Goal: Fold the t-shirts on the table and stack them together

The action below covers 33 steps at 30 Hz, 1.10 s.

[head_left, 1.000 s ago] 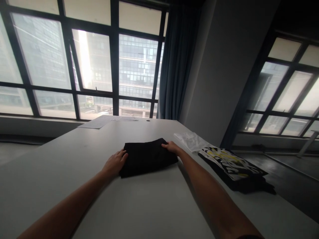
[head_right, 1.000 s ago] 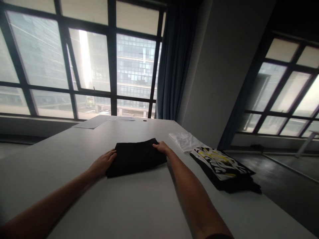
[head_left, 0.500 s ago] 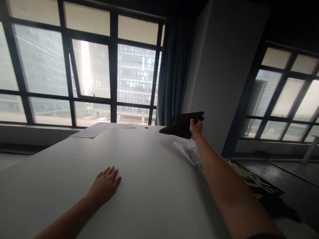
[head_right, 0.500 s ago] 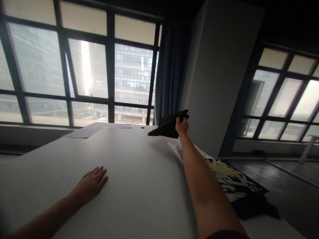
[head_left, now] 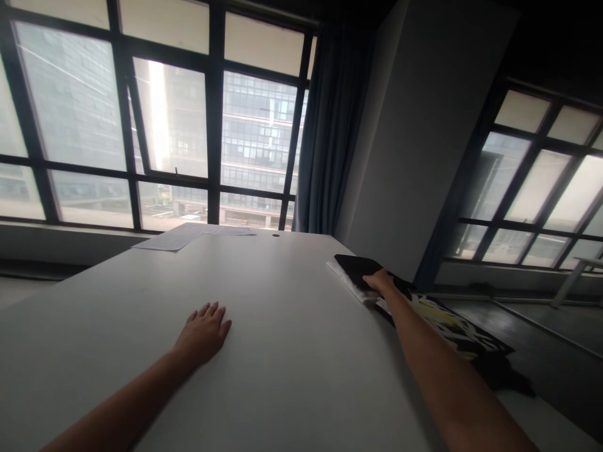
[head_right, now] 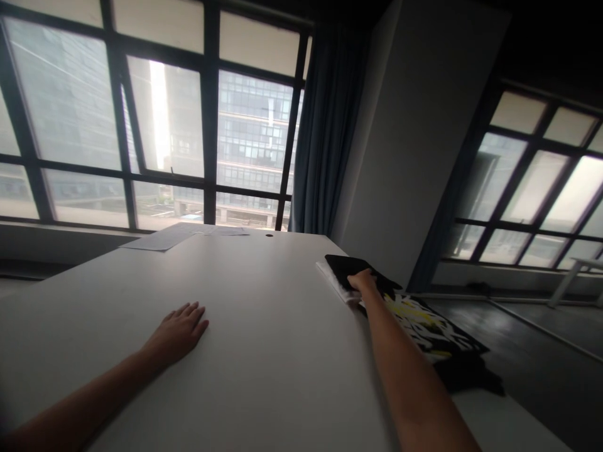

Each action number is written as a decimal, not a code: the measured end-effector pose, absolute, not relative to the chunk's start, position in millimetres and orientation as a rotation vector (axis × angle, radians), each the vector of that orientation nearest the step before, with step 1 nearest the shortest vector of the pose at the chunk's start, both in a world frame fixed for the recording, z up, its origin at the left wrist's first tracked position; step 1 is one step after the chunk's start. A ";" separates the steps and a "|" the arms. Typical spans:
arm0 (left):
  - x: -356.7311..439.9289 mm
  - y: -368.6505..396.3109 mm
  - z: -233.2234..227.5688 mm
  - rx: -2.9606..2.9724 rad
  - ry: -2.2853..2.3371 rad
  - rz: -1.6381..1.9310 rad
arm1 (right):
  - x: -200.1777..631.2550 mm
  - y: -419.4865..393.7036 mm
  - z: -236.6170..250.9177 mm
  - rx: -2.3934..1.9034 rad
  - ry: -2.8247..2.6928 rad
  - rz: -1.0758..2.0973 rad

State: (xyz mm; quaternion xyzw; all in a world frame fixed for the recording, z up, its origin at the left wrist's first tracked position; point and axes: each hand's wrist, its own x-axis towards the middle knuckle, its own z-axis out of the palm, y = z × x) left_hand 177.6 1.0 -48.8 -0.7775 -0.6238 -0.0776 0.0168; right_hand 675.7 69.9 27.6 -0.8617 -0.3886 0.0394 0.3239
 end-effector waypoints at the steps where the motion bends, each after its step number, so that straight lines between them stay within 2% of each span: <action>1: 177.7 0.3 -49.0 -2.415 -1.934 -0.242 | 665.8 68.8 24.9 -2.279 -1.052 0.091; 4: 178.7 -1.3 -45.6 -2.428 -1.892 -0.225 | 625.1 59.2 11.1 -2.260 -1.308 0.095; 8: 185.1 -0.4 -30.3 -2.490 -1.817 -0.168 | 552.9 30.8 -12.8 -2.123 -1.920 0.113; 11: 194.9 -0.4 -24.0 -2.522 -1.757 -0.206 | 503.3 7.5 -29.7 -1.982 -2.132 0.069; 14: 203.2 -3.5 -31.9 -2.606 -1.677 -0.252 | 473.5 -8.9 -42.2 -1.913 -2.213 0.179; 19: 205.7 -7.9 -47.4 -2.671 -1.716 -0.165 | 465.3 -19.5 -45.4 -1.894 -2.181 0.227; 33: 201.9 -3.2 -49.5 -2.667 -1.711 -0.278 | 471.3 -17.5 -45.7 -1.822 -2.238 0.129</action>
